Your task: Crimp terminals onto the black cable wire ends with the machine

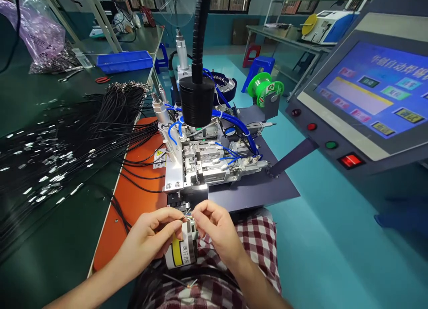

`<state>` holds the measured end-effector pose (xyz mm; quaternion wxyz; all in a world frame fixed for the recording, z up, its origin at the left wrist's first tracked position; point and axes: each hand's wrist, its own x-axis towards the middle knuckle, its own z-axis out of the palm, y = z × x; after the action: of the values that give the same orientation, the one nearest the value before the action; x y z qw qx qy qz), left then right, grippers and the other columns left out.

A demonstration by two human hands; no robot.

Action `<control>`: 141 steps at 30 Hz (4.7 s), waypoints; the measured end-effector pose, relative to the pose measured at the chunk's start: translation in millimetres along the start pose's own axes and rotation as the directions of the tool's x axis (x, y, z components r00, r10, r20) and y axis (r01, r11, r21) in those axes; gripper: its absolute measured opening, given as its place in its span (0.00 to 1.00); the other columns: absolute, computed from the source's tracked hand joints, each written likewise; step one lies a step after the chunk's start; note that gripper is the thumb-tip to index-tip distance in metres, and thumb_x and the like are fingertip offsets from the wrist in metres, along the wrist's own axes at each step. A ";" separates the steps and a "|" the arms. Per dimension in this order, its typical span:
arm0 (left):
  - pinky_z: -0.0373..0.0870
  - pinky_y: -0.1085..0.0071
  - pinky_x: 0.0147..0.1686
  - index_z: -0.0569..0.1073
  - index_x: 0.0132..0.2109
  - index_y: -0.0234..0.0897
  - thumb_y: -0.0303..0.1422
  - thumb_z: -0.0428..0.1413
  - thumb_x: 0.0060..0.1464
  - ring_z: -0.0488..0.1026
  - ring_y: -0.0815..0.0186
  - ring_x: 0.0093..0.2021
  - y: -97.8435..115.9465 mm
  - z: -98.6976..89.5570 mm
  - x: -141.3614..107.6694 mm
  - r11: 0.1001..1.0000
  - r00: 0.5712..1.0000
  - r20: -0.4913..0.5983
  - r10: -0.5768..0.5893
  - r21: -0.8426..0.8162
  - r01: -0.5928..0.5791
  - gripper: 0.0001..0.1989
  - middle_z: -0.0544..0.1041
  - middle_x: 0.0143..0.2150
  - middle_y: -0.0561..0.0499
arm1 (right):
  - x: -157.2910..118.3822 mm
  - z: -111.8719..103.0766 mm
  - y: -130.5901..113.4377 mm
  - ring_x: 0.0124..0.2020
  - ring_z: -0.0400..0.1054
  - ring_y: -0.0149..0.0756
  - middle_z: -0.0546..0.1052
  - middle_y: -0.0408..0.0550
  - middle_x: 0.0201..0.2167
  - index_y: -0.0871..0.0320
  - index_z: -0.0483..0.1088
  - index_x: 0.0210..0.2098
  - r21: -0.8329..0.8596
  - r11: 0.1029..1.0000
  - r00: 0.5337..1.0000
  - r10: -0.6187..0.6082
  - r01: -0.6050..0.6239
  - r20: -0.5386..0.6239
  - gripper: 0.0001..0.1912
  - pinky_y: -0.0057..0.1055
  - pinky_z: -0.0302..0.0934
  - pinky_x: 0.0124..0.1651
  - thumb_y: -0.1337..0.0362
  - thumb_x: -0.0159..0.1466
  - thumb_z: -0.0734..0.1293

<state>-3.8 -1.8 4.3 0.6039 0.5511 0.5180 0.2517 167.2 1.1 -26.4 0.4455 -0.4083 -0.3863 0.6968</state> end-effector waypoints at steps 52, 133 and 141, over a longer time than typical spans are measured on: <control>0.41 0.77 0.18 0.71 0.32 0.32 0.36 0.56 0.52 0.48 0.77 0.18 4.7 -3.2 0.2 0.932 0.971 0.212 -0.111 -0.317 0.176 0.10 0.54 0.17 0.61 | 13.0 -7.7 -8.6 0.29 0.61 0.32 0.68 0.43 0.28 0.55 0.77 0.28 -0.129 0.982 0.960 -0.100 0.137 0.261 0.03 0.29 0.56 0.32 0.64 0.57 0.70; 0.42 0.78 0.17 0.68 0.34 0.35 0.37 0.57 0.52 0.46 0.76 0.16 -0.9 5.4 0.3 0.910 0.974 -0.013 -0.225 -0.359 0.206 0.09 0.53 0.14 0.63 | -8.4 12.9 -1.8 0.26 0.61 0.31 0.66 0.42 0.28 0.57 0.68 0.28 -0.438 0.873 0.967 -0.253 0.213 -0.034 0.03 0.29 0.57 0.30 0.68 0.59 0.65; 0.41 0.79 0.16 0.67 0.32 0.35 0.39 0.56 0.53 0.46 0.77 0.17 -3.7 7.9 2.0 0.914 0.977 -0.027 -0.210 -0.360 0.186 0.11 0.53 0.15 0.62 | -5.6 16.7 0.2 0.24 0.57 0.29 0.65 0.41 0.24 0.59 0.67 0.25 -0.272 0.959 0.989 -0.110 0.080 -0.096 0.05 0.28 0.54 0.27 0.66 0.57 0.67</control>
<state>3.0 -4.2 -1.0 0.6988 0.3689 0.5363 0.2966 153.4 -7.2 -19.2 0.4400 -0.4836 -0.4707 0.5924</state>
